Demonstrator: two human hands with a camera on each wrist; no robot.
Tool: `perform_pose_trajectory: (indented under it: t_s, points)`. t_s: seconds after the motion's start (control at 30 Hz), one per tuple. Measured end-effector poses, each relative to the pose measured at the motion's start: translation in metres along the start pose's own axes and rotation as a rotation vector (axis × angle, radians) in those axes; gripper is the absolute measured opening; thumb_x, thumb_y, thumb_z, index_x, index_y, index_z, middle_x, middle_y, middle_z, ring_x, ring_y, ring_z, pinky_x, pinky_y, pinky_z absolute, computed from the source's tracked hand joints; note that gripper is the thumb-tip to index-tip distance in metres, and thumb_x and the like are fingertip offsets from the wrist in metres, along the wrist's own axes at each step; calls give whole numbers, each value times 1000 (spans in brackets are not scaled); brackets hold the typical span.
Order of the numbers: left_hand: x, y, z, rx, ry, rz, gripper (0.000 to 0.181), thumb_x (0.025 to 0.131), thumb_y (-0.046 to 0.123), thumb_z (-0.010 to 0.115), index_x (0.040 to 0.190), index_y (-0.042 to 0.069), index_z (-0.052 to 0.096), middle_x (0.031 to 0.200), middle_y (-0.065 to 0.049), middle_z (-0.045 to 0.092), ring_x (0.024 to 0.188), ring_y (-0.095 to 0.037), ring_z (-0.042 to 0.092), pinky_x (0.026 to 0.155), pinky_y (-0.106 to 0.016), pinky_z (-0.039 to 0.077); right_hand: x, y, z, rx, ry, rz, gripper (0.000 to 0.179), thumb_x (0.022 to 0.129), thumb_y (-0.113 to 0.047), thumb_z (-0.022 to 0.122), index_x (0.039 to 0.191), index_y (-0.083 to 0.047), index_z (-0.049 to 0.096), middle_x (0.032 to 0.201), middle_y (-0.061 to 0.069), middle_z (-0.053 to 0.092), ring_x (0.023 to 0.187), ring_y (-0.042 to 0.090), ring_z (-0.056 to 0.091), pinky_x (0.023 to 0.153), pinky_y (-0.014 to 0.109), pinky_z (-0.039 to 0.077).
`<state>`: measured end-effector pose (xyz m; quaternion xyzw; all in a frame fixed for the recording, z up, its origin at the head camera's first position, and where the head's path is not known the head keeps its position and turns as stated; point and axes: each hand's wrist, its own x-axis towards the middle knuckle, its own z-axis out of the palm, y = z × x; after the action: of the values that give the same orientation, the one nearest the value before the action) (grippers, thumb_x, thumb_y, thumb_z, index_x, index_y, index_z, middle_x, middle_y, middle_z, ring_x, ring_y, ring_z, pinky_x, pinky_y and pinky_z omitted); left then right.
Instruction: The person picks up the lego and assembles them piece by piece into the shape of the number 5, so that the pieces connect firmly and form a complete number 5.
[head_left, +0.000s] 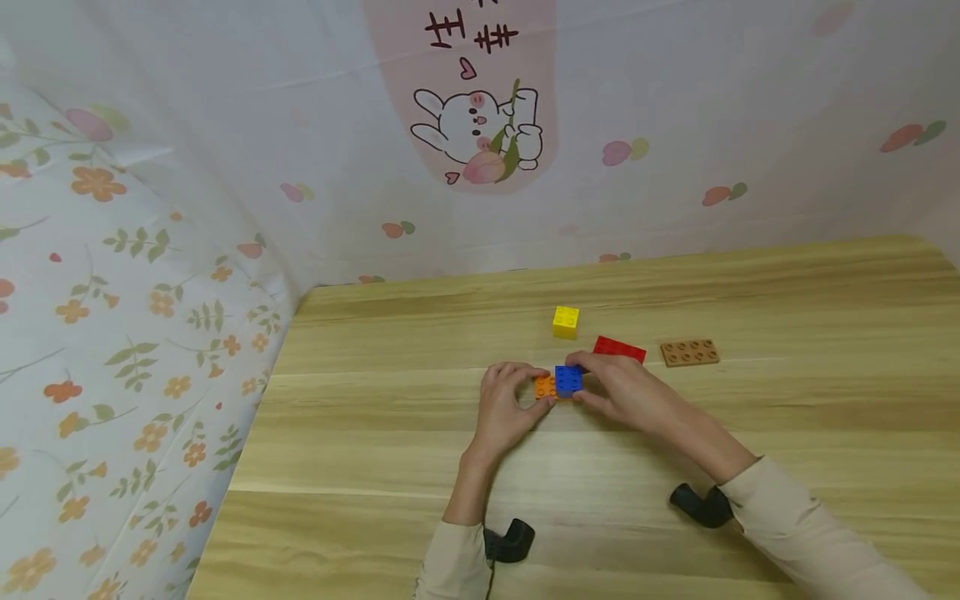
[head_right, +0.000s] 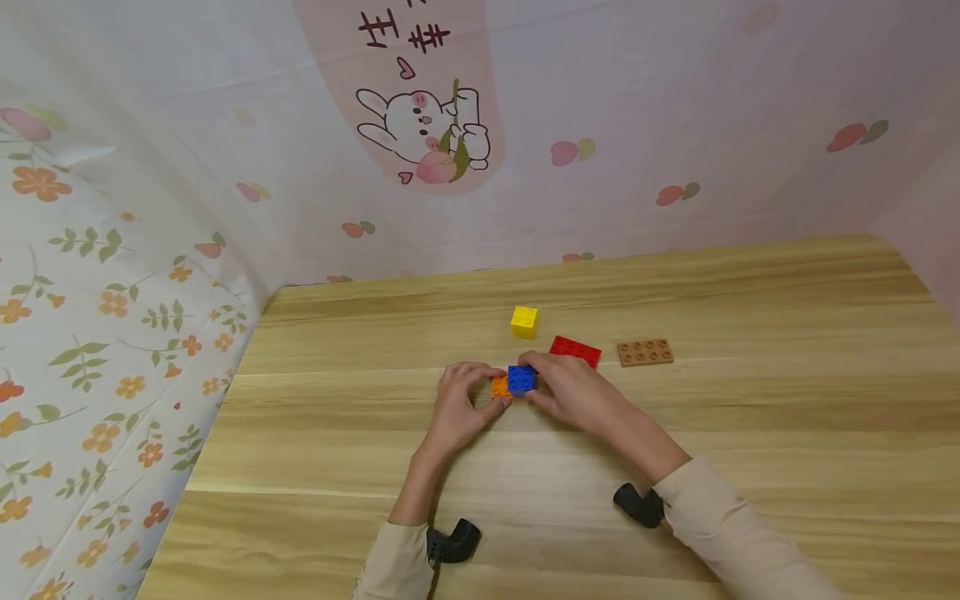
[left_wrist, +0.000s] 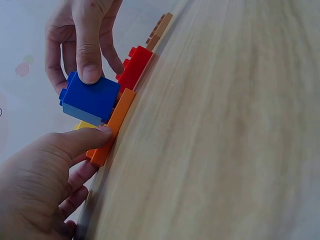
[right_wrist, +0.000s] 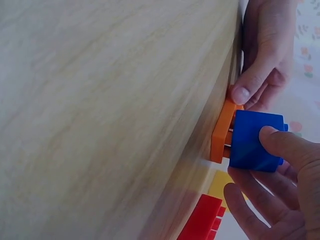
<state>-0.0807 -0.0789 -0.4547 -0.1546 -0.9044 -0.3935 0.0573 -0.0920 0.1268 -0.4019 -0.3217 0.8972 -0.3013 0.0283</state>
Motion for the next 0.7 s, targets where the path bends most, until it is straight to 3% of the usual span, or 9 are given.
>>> perform_pose_trajectory:
  t_s: [0.7]
  points:
    - [0, 3, 1, -15, -10, -37, 29, 76, 21, 76, 104, 15, 70, 106, 1, 61, 110, -19, 41, 95, -39, 32, -2, 4, 2, 32, 10, 21, 42, 80, -11, 73, 116, 0, 56, 107, 14, 65, 93, 25, 64, 77, 39, 52]
